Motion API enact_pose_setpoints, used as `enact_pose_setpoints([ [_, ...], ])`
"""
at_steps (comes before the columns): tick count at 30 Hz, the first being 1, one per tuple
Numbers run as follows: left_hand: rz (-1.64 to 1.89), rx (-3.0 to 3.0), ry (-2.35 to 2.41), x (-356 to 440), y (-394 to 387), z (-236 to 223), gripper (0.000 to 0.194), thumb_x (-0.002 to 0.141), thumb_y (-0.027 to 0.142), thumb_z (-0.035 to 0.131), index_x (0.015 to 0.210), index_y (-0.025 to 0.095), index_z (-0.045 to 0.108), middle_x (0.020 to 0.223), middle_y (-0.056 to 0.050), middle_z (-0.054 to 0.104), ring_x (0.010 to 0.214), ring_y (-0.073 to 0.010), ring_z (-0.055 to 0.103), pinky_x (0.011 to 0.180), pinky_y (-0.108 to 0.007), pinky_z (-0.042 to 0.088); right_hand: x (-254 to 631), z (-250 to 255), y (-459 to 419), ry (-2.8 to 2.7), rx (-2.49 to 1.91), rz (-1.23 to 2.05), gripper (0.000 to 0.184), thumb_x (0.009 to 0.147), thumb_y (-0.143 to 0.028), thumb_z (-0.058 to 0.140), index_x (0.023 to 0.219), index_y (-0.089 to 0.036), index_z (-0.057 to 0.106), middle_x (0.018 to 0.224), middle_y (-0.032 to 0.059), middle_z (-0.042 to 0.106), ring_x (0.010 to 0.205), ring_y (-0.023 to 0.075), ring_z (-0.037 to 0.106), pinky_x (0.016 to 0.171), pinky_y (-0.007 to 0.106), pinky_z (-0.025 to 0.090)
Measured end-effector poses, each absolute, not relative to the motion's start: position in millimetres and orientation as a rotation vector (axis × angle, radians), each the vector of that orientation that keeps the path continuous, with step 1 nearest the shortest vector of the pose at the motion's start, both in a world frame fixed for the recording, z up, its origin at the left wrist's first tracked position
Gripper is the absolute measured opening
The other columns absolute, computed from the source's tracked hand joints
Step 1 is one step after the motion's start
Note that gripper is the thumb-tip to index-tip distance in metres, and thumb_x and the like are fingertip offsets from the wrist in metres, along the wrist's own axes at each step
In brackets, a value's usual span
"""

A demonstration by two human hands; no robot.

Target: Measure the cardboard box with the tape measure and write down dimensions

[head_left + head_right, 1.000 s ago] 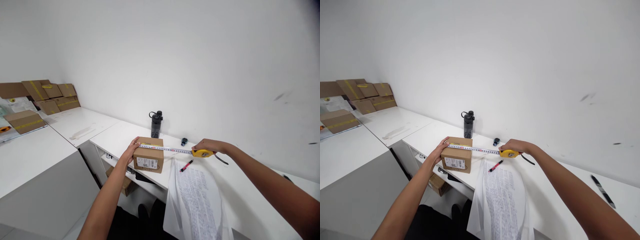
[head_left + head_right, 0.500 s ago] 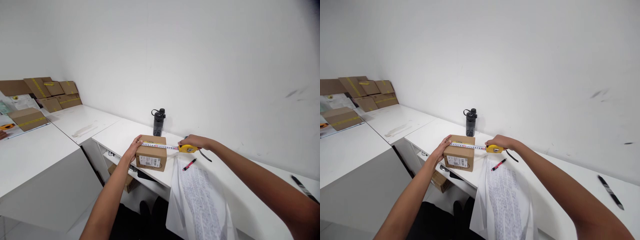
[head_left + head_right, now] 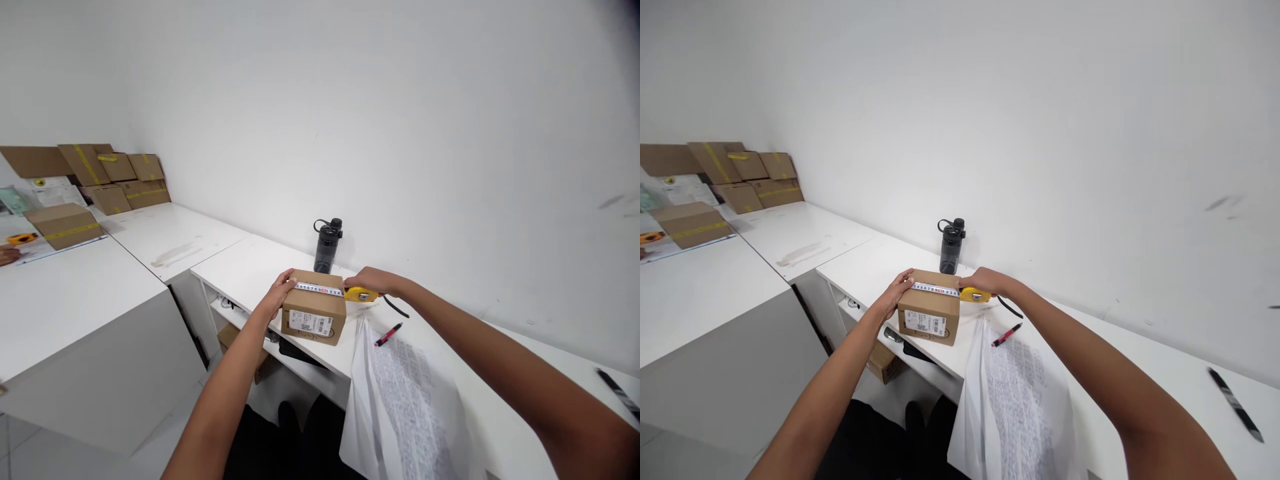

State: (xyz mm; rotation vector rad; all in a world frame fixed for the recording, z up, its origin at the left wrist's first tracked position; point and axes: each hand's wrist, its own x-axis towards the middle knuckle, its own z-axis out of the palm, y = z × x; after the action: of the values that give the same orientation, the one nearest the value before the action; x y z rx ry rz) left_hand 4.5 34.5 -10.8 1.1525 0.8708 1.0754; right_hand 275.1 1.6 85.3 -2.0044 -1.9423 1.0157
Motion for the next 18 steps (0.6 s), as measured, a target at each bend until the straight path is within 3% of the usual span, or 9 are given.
enact_pose_setpoints([
  [5,1.037,1.142,0.968,3.3,43.1,-11.8,0.070,0.075,0.046,0.070,0.136,0.025,0.045,0.142,-0.012,0.045,0.112,-0.0254,0.057,0.082,-0.030,0.050,272.7,86.6,4.6,-1.929,-2.053,0.959,0.042,0.070,-0.058,0.060,0.065,-0.017,0.064,0.067,0.0045,0.060,0.052,0.0118,0.044,0.044,0.024,0.029],
  [11,0.997,1.187,1.082,2.9,39.0,-6.0,0.062,0.075,0.053,0.066,0.131,0.032,0.049,0.145,-0.007,0.044,0.118,-0.0296,0.052,0.081,-0.037,0.048,270.1,90.3,6.0,-1.890,-2.076,0.906,0.042,0.070,-0.057,0.060,0.063,-0.016,0.060,0.066,0.0048,0.059,0.052,0.0113,0.046,0.043,0.024,0.029],
  [18,1.093,1.126,1.086,15.6,29.7,-0.5,0.056,0.081,0.041,0.062,0.132,0.025,0.046,0.144,-0.010,0.045,0.117,-0.0269,0.053,0.087,-0.034,0.047,270.4,93.4,8.6,-1.952,-2.075,0.747,0.039,0.072,-0.055,0.059,0.064,-0.016,0.062,0.075,0.0062,0.063,0.063,0.0149,0.054,0.049,0.025,0.038],
])
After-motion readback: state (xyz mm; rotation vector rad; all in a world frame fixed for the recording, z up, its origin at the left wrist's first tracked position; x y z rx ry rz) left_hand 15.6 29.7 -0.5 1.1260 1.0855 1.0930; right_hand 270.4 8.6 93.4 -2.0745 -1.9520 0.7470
